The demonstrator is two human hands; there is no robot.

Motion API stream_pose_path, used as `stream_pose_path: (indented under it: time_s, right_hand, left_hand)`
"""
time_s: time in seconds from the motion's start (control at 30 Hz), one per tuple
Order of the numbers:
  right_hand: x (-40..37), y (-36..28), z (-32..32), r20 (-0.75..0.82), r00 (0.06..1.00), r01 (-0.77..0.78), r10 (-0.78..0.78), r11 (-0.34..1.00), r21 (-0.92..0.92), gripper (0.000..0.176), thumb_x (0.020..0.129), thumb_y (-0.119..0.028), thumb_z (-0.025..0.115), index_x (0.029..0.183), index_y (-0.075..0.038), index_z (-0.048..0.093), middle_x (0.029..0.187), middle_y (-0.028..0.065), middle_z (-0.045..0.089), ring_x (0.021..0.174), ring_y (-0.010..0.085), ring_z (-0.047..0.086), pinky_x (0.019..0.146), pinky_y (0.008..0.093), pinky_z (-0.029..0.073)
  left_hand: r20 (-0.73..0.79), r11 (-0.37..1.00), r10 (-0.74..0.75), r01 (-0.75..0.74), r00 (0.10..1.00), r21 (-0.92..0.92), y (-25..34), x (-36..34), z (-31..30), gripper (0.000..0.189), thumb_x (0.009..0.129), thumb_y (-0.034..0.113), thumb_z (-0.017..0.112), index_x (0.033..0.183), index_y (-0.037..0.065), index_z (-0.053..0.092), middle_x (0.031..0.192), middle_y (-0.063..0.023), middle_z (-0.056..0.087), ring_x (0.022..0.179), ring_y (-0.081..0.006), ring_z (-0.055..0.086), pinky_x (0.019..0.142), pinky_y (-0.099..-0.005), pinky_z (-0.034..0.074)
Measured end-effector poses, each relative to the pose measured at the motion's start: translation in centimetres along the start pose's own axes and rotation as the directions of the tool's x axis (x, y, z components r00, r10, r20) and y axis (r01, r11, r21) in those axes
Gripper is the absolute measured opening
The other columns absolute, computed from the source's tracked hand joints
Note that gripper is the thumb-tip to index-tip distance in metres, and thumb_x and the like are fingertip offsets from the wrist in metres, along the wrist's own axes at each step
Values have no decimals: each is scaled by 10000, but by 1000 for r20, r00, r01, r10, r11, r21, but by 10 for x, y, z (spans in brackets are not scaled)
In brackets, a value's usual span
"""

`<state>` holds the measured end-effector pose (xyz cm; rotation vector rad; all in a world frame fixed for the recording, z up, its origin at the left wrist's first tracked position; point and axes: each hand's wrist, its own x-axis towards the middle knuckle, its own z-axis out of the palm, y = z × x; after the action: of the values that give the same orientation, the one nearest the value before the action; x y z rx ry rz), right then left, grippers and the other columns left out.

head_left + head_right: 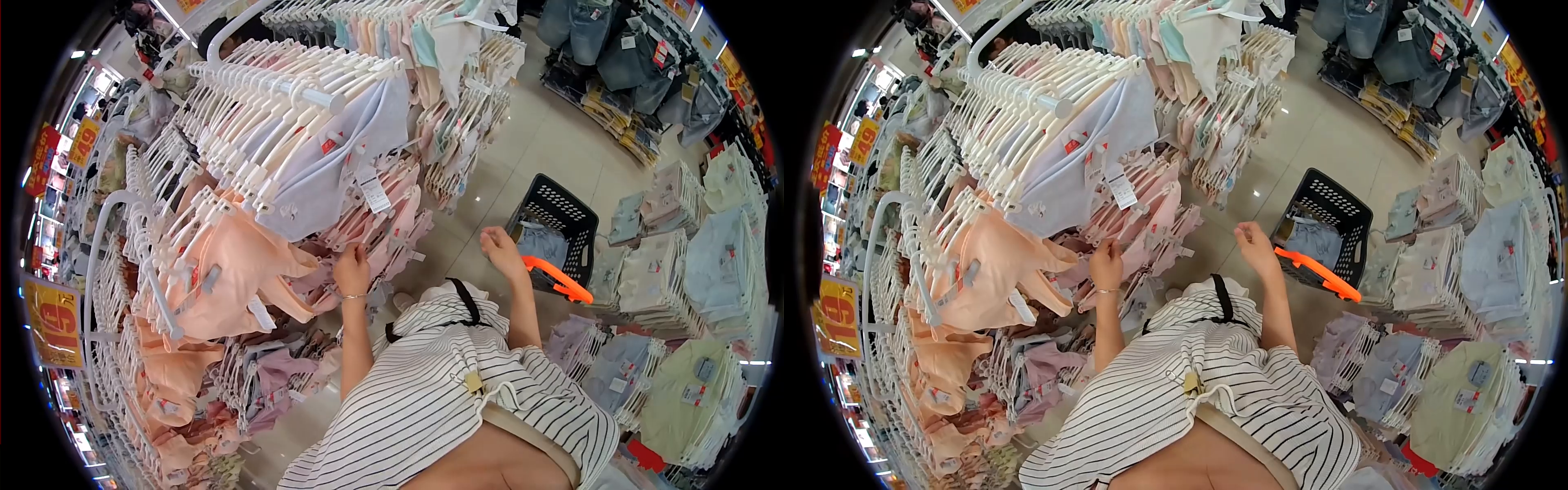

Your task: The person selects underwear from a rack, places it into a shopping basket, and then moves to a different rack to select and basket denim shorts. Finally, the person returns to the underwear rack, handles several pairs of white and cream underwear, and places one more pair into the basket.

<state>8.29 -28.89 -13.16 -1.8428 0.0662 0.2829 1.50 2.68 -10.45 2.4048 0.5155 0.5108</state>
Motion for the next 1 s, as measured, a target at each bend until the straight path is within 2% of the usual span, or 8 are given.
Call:
stream_pose_path:
  time_s: [0.3,0.4,0.43,0.57,0.63,0.8,0.93,1.0]
  right_hand:
    - [-3,10,0,52,998,24,-25,1000,20,304,872,-256,540,1047,-8,527,880,105,604,774,149,548,709,278,447]
    - [-4,11,1,95,995,19,-19,1000,-6,307,882,-238,529,1060,11,513,889,95,597,772,143,555,704,265,448]
    - [-2,12,2,121,992,26,-21,999,-35,307,890,-222,515,1078,21,500,899,93,591,772,146,564,704,258,451]
    - [-5,-12,20,198,980,-8,25,996,-85,310,896,-206,507,1092,33,488,909,93,585,782,148,569,726,246,442]
    - [-5,-25,32,277,961,15,5,998,-67,310,896,-201,506,1101,31,484,917,96,583,798,146,565,741,246,436]
    - [2,-37,75,488,868,115,-89,993,-23,312,891,-195,515,1115,19,482,951,106,578,841,144,558,760,260,437]
    - [-7,-81,116,664,738,168,-122,986,-7,313,887,-180,518,1128,13,469,980,96,570,882,140,548,787,262,433]
    - [-8,-95,139,732,663,223,-156,975,6,322,887,-157,517,1154,10,448,1001,86,560,914,135,539,812,256,428]
  left_hand:
    - [39,995,-83,80,996,56,-18,1,6,171,831,157,539,933,23,565,816,-175,606,737,-325,594,634,-359,460]
    - [-19,975,-67,61,998,-213,-30,-7,8,176,821,129,552,948,9,554,811,-171,603,727,-298,591,647,-339,458]
    - [-51,964,-67,51,996,-263,-37,-10,9,174,829,114,552,972,13,551,821,-131,611,716,-227,588,650,-306,456]
    - [-88,855,-269,196,959,-480,-40,-21,-13,202,874,166,545,1010,16,548,888,-48,606,767,-109,566,659,-241,454]
    - [-104,784,-307,189,946,-591,-36,-24,-34,218,876,172,550,1020,8,542,895,-50,607,775,-102,566,662,-232,457]
    - [-242,646,-369,61,897,-761,-31,-41,-82,219,881,167,550,1008,-9,529,891,-64,608,781,-128,583,694,-232,464]
    - [-441,694,-520,62,731,-717,-23,-45,-111,191,880,141,549,1000,-6,526,874,-47,579,758,-101,551,685,-217,449]
    - [-458,703,-536,75,709,-707,-38,-47,-113,208,874,137,550,1024,-2,513,941,-46,558,806,-96,527,703,-215,433]
